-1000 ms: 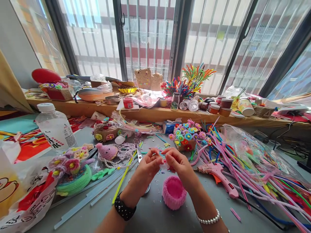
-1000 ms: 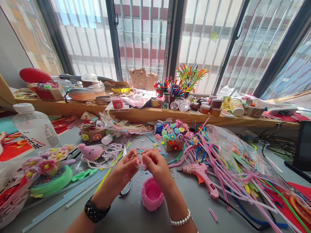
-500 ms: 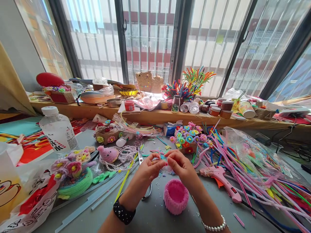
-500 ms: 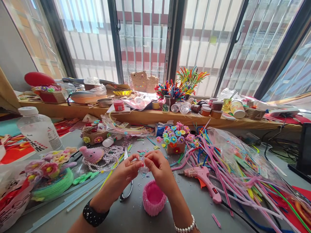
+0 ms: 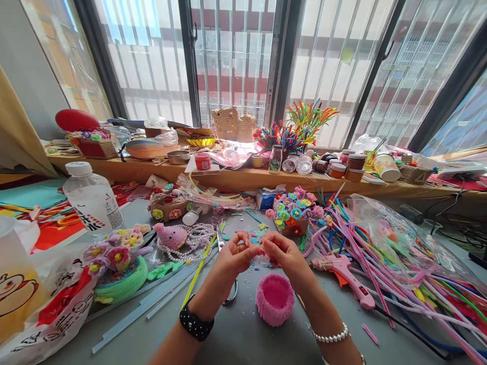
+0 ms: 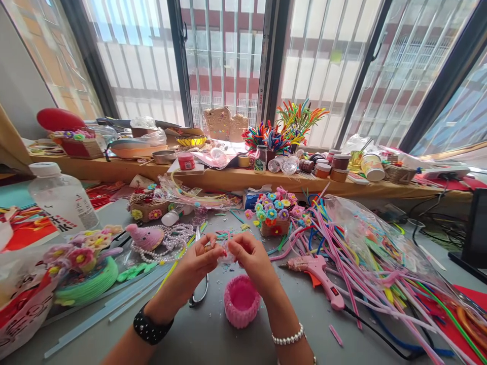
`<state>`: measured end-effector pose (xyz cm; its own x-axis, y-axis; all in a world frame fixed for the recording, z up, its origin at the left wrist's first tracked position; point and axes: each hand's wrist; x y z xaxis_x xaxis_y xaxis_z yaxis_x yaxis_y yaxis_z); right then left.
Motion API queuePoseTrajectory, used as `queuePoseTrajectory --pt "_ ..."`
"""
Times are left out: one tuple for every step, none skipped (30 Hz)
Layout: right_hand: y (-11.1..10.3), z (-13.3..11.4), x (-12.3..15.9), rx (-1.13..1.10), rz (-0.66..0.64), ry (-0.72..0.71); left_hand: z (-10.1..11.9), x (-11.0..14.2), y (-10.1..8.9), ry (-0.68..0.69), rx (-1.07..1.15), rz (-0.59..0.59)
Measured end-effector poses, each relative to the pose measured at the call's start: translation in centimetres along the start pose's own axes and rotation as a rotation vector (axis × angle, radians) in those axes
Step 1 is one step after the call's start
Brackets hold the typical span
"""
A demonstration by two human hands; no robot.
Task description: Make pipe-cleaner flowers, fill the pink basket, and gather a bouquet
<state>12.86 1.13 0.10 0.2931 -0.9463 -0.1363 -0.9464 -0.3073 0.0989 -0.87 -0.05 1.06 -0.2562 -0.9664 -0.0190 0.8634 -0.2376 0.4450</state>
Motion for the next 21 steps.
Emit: queuePoseTrajectory --pt "-0.1 0.1 -0.1 -0.012 0.063 0.003 0.0 -0.1 0.0 0.023 -0.024 0.044" --pt "-0.2 0.1 -0.1 -0.028 0.126 -0.004 0.1 -0.2 -0.1 0.041 -0.051 0.090" --pt "-0.3 0.0 -0.1 -0.043 0.173 -0.018 0.1 -0.3 -0.2 0.057 -0.081 0.139" --pt "-0.3 -0.1 -0.1 -0.057 0.203 -0.040 0.1 -0.4 -0.3 0.075 -0.110 0.188" --pt "-0.3 -0.2 0.0 -0.067 0.218 -0.070 0.1 -0.5 -0.4 0.094 -0.139 0.235" --pt "-0.3 -0.4 0.1 -0.071 0.223 -0.099 0.1 -0.5 -0.5 0.113 -0.163 0.273" --pt "-0.2 -0.5 0.2 -0.063 0.219 -0.124 0.1 -0.6 -0.5 0.133 -0.183 0.301" --pt "-0.1 -0.6 0.4 -0.041 0.214 -0.145 0.0 -0.6 -0.5 0.150 -0.199 0.318" --pt "0.0 -0.7 0.5 -0.002 0.210 -0.162 0.0 -0.5 -0.4 0.168 -0.212 0.326" --pt "0.2 -0.7 0.6 0.051 0.212 -0.176 -0.1 -0.5 -0.4 0.187 -0.222 0.324" --pt "0.4 -0.7 0.8 0.115 0.217 -0.188 -0.2 -0.4 -0.3 0.207 -0.230 0.311" --pt "0.7 -0.6 0.8 0.182 0.225 -0.206 -0.3 -0.3 -0.1 0.227 -0.233 0.287" --pt "0.9 -0.5 0.9 0.247 0.243 -0.231 -0.4 -0.3 0.0 0.247 -0.233 0.259" --pt "1.1 -0.4 0.9 0.302 0.266 -0.261 -0.5 -0.2 0.0 0.266 -0.232 0.232" --pt "1.3 -0.2 0.9 0.344 0.284 -0.288 -0.6 -0.1 0.1 0.279 -0.231 0.209" --pt "1.4 -0.1 0.9 0.367 0.288 -0.306 -0.7 -0.1 0.2 0.283 -0.231 0.196" --pt "1.4 -0.1 0.9 0.365 0.285 -0.313 -0.7 -0.1 0.2 0.277 -0.234 0.191" --pt "1.4 -0.1 0.8 0.334 0.283 -0.311 -0.7 -0.1 0.2 0.268 -0.238 0.193" --pt "1.4 -0.1 0.8 0.280 0.286 -0.303 -0.8 -0.1 0.2 0.260 -0.243 0.201" --pt "1.2 -0.2 0.7 0.214 0.298 -0.293 -0.8 -0.2 0.2 0.258 -0.250 0.211" --pt "1.1 -0.3 0.7 0.150 0.322 -0.288 -0.7 -0.2 0.1 0.262 -0.258 0.222"
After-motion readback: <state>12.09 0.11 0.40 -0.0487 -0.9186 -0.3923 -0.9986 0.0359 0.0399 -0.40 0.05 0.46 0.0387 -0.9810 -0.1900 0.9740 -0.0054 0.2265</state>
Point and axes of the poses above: each hand's wrist, its own x-axis away from the middle knuckle, its own y-axis out of the palm, z = x × y, and after that the axes turned 2 degrees about y, right-handed
